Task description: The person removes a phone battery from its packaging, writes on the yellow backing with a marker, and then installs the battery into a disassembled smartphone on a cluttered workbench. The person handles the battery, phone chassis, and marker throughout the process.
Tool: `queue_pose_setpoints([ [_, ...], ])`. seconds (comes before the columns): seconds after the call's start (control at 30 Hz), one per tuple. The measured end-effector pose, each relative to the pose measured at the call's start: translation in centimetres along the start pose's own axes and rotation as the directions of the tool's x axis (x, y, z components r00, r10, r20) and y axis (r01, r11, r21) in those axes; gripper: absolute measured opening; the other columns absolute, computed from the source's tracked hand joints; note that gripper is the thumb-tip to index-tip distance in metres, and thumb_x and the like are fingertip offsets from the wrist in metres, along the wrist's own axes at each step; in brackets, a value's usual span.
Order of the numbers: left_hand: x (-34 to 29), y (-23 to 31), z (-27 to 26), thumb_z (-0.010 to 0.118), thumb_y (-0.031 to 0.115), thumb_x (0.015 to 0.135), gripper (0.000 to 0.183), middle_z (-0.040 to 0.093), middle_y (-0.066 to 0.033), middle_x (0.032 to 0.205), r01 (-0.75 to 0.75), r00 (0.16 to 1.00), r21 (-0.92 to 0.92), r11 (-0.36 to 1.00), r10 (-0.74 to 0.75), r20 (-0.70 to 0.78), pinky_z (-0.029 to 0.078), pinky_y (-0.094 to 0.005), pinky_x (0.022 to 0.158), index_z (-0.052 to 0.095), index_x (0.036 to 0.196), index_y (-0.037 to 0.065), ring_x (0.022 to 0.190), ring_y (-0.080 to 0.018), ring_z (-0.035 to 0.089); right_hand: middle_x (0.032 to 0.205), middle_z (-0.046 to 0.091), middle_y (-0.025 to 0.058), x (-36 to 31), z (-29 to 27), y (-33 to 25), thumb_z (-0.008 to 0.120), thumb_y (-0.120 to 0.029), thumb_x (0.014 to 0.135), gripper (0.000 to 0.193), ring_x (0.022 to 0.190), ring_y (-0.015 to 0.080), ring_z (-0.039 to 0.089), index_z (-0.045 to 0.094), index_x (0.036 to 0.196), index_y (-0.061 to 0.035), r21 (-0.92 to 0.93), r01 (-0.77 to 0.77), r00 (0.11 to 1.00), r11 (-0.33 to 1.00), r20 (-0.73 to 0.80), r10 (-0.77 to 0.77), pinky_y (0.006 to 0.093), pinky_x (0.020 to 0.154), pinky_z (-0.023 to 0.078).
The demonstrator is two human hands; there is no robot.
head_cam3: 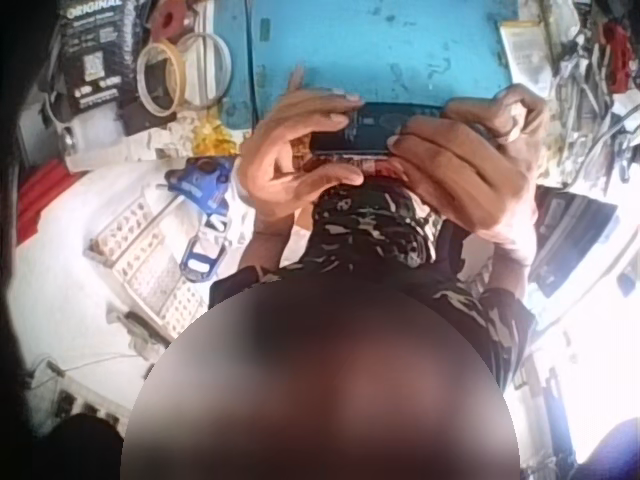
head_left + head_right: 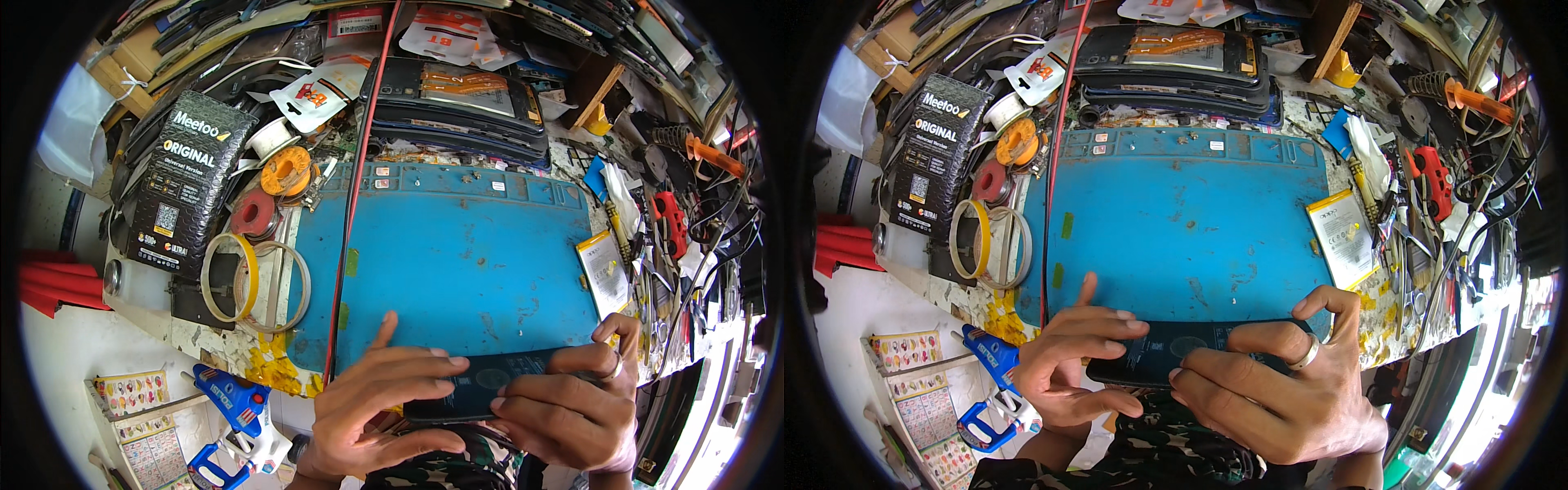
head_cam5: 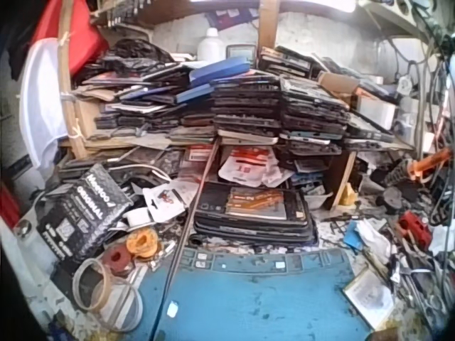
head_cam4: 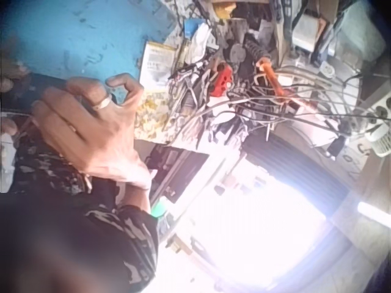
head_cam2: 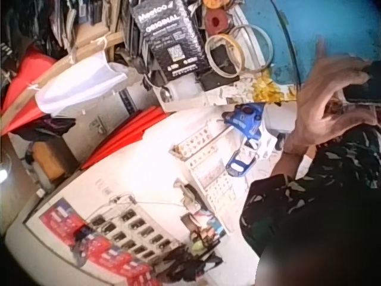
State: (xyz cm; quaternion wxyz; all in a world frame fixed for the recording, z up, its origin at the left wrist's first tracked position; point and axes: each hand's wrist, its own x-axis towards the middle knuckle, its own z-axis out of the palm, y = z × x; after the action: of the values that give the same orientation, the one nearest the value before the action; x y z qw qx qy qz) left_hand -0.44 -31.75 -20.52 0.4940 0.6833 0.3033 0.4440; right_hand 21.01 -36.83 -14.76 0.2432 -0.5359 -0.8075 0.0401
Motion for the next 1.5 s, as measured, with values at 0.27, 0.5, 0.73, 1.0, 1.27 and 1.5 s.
queue_pose_setpoints([
  [0.27,-0.2,-0.8,-0.6,0.087,0.009,0.070,0.025,0.076,-0.0092,0.099,-0.106,0.994,0.055,0.993,0.105,0.018,0.029,-0.0589,0.114,0.072,0.089,0.007,0.105,-0.0279,0.068,0.093,0.068,-0.0154,-0.1,0.0,0.0,0.083,-0.024,0.068,0.019,0.082,0.0077,0.055,0.075,0.085,-0.0242,0.021,-0.011,1.000,1.000,-0.001,0.011,0.0393,0.081,0.036],
  [0.5,-0.4,-1.1,-0.6,0.086,0.009,0.071,0.021,0.076,-0.0087,0.090,-0.140,0.990,0.070,0.988,0.140,0.017,0.026,-0.0622,0.115,0.072,0.087,0.007,0.102,-0.0281,0.068,0.094,0.068,-0.0140,-0.2,-0.2,0.0,0.083,-0.026,0.067,0.022,0.085,0.0098,0.055,0.075,0.087,-0.0224,0.002,0.002,1.000,1.000,0.013,-0.002,0.0425,0.083,0.036],
  [0.73,-0.5,-1.1,-0.5,0.088,0.006,0.068,0.032,0.076,-0.0069,0.096,-0.109,0.994,0.008,0.994,0.109,-0.023,0.026,-0.0594,0.116,0.073,0.097,0.008,0.105,-0.0264,0.067,0.093,0.070,-0.0133,-1.2,-0.8,0.7,0.086,-0.030,0.069,0.024,0.088,0.0122,0.057,0.076,0.089,-0.0228,0.066,-0.127,0.992,0.990,0.013,0.126,0.0415,0.087,0.037],
  [1.0,-0.5,-1.3,-0.2,0.087,0.015,0.072,0.019,0.077,-0.0052,0.089,-0.133,0.991,0.072,0.989,0.134,-0.015,0.031,-0.0579,0.115,0.077,0.086,0.008,0.097,-0.0253,0.069,0.093,0.070,-0.0140,-2.5,0.4,1.8,0.087,-0.028,0.069,0.024,0.086,0.0114,0.057,0.077,0.089,-0.0221,0.223,-0.119,0.990,0.968,-0.045,0.133,0.0390,0.086,0.036],
  [1.27,-1.1,-1.5,0.3,0.085,0.018,0.073,0.019,0.074,-0.0102,0.078,-0.157,0.982,0.097,0.983,0.166,-0.087,0.044,-0.0549,0.105,0.073,0.080,0.005,0.083,-0.0258,0.069,0.092,0.070,-0.0154,-2.6,0.5,1.8,0.087,-0.027,0.069,0.024,0.085,0.0110,0.056,0.077,0.089,-0.0219,0.215,-0.072,0.993,0.974,-0.081,0.091,0.0368,0.084,0.035],
  [1.5,-0.9,-2.0,0.0,0.086,0.020,0.072,0.027,0.072,-0.0158,0.079,-0.212,0.971,0.105,0.972,0.222,-0.092,0.057,-0.0425,0.078,0.070,0.081,0.000,0.078,-0.0273,0.070,0.091,0.072,-0.0098,-3.6,0.1,3.2,0.090,-0.029,0.065,0.029,0.086,0.0138,0.058,0.076,0.089,-0.0193,0.330,-0.182,0.970,0.926,-0.097,0.225,0.0336,0.083,0.037],
])
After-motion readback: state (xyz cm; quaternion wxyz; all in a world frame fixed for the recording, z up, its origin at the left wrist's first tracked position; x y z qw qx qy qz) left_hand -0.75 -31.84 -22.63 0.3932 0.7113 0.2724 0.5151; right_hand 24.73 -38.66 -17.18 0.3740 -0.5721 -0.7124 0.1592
